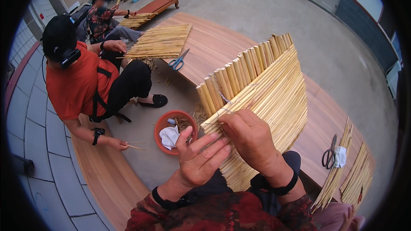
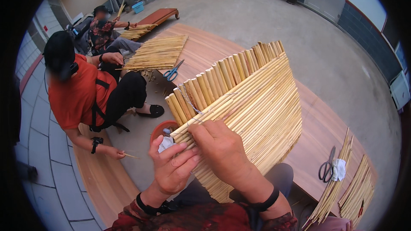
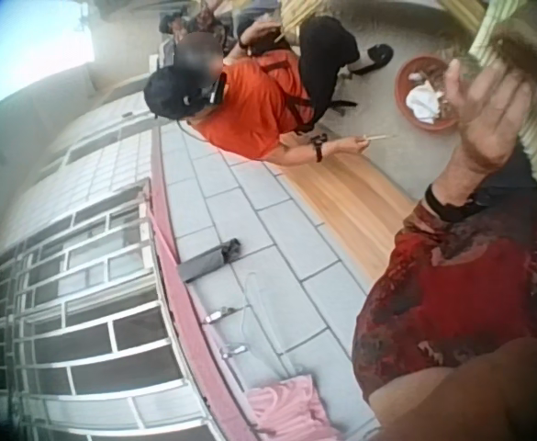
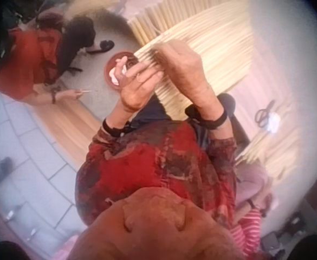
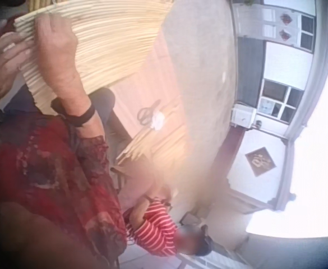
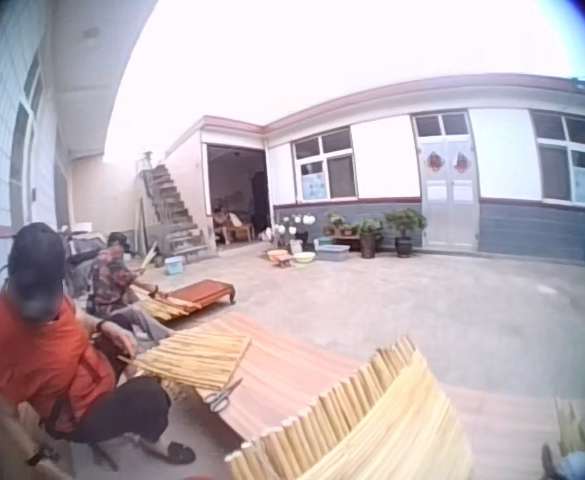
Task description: The person weaves together lengths of reed using a long white string and a needle, pulling the thread through the reeds to secure them in a flat panel.
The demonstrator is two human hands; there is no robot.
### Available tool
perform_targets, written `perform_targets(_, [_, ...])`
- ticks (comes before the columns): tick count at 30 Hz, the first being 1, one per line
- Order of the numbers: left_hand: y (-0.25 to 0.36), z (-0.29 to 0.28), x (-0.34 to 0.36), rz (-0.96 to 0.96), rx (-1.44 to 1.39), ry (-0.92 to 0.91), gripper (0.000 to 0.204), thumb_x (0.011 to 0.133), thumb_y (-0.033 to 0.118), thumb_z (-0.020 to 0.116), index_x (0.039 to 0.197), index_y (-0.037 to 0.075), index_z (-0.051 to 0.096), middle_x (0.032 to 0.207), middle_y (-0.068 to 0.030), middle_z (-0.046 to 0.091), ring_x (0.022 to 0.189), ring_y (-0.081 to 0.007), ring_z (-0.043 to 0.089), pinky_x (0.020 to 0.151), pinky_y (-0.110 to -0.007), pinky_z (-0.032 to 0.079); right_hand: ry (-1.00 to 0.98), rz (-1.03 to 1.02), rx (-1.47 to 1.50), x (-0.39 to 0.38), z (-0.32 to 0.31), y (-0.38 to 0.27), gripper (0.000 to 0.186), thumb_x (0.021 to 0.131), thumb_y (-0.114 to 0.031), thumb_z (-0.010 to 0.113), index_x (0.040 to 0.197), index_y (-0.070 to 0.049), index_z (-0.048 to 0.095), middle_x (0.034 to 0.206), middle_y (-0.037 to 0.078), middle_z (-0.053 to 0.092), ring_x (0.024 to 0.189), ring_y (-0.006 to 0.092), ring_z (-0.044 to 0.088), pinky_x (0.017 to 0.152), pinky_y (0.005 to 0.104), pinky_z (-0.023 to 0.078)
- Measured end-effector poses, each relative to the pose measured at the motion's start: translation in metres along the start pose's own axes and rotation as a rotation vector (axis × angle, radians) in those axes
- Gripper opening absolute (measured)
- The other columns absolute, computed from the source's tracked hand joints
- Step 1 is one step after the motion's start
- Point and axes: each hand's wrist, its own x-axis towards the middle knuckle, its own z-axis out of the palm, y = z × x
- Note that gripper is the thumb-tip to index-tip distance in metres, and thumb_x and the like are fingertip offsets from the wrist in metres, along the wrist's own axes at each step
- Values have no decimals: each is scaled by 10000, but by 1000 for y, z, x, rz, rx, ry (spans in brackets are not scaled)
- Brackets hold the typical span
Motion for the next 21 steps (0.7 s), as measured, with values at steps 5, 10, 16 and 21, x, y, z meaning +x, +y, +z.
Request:
perform_targets(5, [0,-2,-2,15,-33,-25,192,767,110,621,954,87,660,987,-26,660,960,-176,595,978,-509,303,-95,55,4,5,-7,-10,212,758,8,623,955,-60,589,782,103,563,687,285,593,587,359,481])
perform_targets(10, [1,1,-3,38,-17,-8,164,771,114,616,924,85,669,961,-24,654,964,-172,598,968,-522,315,-226,160,-18,15,-8,-22,211,788,-36,630,990,-81,586,765,121,547,667,309,597,581,368,488])
perform_targets(16, [1,-3,-7,54,-2,-43,189,781,123,603,959,105,667,1029,-19,642,1025,-175,574,980,-522,306,-95,-13,-15,22,-13,-17,127,777,-94,662,872,-51,589,735,96,517,560,242,564,508,317,475])
perform_targets(21, [-3,-9,-13,103,-82,2,227,751,59,618,977,80,626,1098,-60,619,1034,-240,544,991,-494,319,397,137,1087,45,-69,-31,109,949,-118,470,966,-28,530,922,105,610,887,258,628,853,394,486])
